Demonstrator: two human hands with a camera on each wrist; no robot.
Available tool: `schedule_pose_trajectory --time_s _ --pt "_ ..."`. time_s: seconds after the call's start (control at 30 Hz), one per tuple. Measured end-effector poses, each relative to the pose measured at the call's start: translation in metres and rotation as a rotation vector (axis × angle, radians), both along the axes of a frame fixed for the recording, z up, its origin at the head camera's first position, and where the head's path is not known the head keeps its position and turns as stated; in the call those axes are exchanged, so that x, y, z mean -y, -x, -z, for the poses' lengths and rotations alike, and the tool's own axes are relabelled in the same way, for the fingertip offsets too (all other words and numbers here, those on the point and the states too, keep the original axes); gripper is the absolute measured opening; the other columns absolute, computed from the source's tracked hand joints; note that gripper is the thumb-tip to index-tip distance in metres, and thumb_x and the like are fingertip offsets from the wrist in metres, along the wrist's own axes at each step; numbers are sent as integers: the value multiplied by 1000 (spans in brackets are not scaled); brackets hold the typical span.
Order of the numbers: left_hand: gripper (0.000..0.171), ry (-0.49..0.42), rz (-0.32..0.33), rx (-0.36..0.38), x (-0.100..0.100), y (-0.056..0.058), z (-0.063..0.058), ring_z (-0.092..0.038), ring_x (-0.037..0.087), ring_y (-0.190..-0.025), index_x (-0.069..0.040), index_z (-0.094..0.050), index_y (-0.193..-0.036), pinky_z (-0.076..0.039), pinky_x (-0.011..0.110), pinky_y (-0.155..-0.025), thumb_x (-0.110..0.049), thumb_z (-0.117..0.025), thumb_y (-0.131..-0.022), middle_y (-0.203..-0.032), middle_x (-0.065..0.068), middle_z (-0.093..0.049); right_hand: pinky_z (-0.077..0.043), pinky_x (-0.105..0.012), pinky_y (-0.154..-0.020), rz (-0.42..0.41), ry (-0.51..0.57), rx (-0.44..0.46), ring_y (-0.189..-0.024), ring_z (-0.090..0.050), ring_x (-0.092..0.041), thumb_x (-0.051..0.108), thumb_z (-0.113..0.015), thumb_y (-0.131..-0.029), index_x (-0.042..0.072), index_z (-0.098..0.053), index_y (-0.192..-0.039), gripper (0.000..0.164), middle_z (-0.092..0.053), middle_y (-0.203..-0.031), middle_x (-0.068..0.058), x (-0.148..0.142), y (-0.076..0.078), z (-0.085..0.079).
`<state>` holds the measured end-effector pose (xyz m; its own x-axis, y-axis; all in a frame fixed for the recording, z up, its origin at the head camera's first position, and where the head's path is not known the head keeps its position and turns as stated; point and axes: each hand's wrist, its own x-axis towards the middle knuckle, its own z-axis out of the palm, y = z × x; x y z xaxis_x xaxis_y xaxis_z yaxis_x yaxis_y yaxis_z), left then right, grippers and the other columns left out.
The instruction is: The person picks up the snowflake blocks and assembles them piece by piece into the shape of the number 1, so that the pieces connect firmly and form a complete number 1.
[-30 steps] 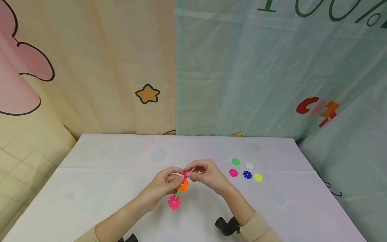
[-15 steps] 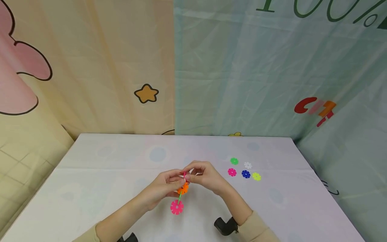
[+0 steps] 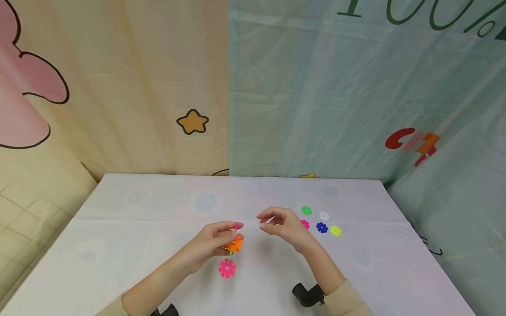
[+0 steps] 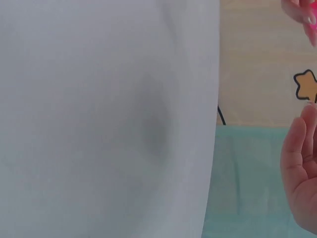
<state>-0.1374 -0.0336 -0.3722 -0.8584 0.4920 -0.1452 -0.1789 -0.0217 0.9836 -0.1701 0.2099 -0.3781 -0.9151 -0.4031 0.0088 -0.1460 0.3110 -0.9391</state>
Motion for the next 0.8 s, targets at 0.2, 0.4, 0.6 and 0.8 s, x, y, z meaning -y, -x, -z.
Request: schedule_pose_trajectory --time_s 0.2,0.4,0.6,0.8 --pt "40 -28 -8 29 4 1 2 -63 16 -87 3 -54 -125 -53 30 -78 -19 -59 -91 -104 11 -65 -52 -31 -75 89 36 25 -84 -61 -29 13 -67 -86 8 -66 -104 18 -62 -98 -13 -27 2 4" --pt "39 -57 -12 35 5 2 3 -64 17 -89 5 -55 -122 -52 29 -81 -18 -59 -91 -102 11 -66 -52 -30 -75 160 7 12 -83 -61 -26 14 -66 -87 4 -63 -108 23 -62 -95 -6 -52 3 5" --pt "40 -73 -46 38 5 3 3 -63 17 -94 6 -54 -123 -50 30 -85 -16 -60 -91 -100 10 -67 -53 -31 -77 237 -37 18 -87 -61 -33 15 -65 -88 -5 -57 -115 35 -59 -97 -6 -75 5 9" --pt "42 -79 -59 48 7 4 4 -63 17 -94 7 -53 -125 -50 30 -86 -16 -60 -91 -103 11 -66 -53 -26 -74 305 -76 35 -84 -62 -27 16 -63 -89 -10 -51 -120 42 -56 -95 -4 -96 5 13"
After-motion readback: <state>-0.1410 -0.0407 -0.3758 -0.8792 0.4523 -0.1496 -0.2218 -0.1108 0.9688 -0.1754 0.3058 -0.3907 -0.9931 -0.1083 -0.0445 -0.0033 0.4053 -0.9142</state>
